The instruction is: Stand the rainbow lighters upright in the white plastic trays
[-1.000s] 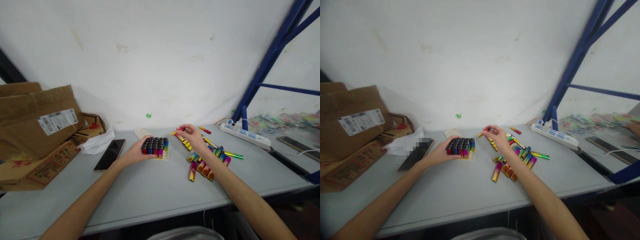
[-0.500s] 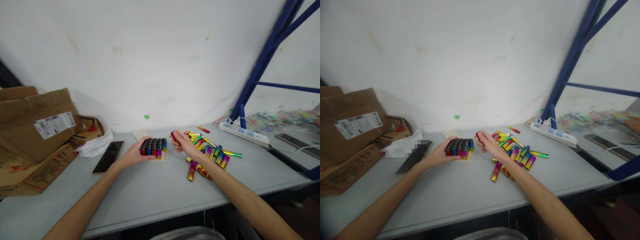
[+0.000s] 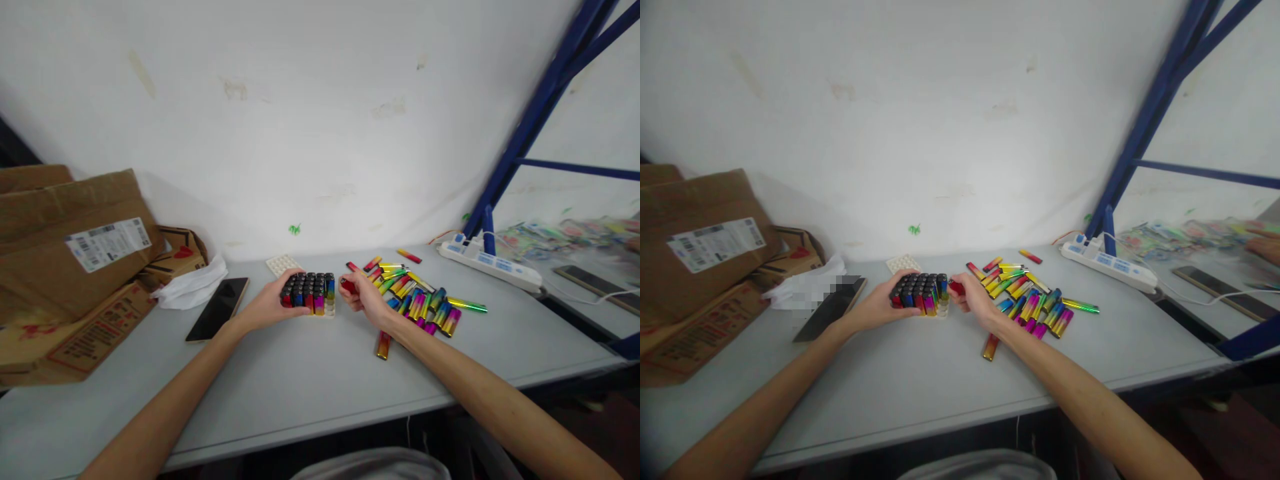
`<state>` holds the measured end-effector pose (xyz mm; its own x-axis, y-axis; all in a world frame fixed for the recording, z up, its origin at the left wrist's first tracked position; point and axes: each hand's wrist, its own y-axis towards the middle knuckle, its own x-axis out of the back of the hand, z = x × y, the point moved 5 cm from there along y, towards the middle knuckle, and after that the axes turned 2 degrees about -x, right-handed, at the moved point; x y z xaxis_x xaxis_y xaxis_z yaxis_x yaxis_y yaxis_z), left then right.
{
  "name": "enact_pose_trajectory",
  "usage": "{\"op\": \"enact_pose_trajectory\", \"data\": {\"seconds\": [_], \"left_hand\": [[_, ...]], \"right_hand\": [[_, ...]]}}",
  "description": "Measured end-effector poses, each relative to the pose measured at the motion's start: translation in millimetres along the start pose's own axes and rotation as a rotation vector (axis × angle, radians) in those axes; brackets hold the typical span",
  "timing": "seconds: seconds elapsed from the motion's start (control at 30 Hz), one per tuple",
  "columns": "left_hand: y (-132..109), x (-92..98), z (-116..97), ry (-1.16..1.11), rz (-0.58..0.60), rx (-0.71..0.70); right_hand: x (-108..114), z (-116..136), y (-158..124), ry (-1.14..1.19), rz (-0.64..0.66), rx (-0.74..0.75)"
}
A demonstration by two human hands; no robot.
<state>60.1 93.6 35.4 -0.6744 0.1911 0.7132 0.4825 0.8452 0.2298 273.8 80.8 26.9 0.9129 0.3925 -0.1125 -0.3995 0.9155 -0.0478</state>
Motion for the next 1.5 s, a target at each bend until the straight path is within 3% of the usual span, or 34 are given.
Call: {"op": "enact_pose_trajectory", "data": {"seconds": [0.33,0.47,0.63,0.77,1.1,1.5], "left_hand": [[-1,0.1,-2,-0.021,0.012,-0.013],[-1,0.5,-2,-0.013,0.003,-0.015],[-1,-0.3,0,-0.009,0.008,0.0],[-1,-0.1,2,0.003,-0.001,-0.003],[-1,1.1,-5,-0.013,-0.003,-0.011],[-1,0.0,-5,-0.04,0.019,-0.04]], "right_hand": [[6,-3,7,-0.058,0.009,0.07],[9,10,1,-0.229,-0.021,0.232],[5,33,-17,-0.663,-0.084,0.447],[0,39,-22,-0.756,-0.082,0.603],[16,22,-8,-0.717,-0.189,0.494],[13,15,-2,-0.972,-0.164,0.424]]}}
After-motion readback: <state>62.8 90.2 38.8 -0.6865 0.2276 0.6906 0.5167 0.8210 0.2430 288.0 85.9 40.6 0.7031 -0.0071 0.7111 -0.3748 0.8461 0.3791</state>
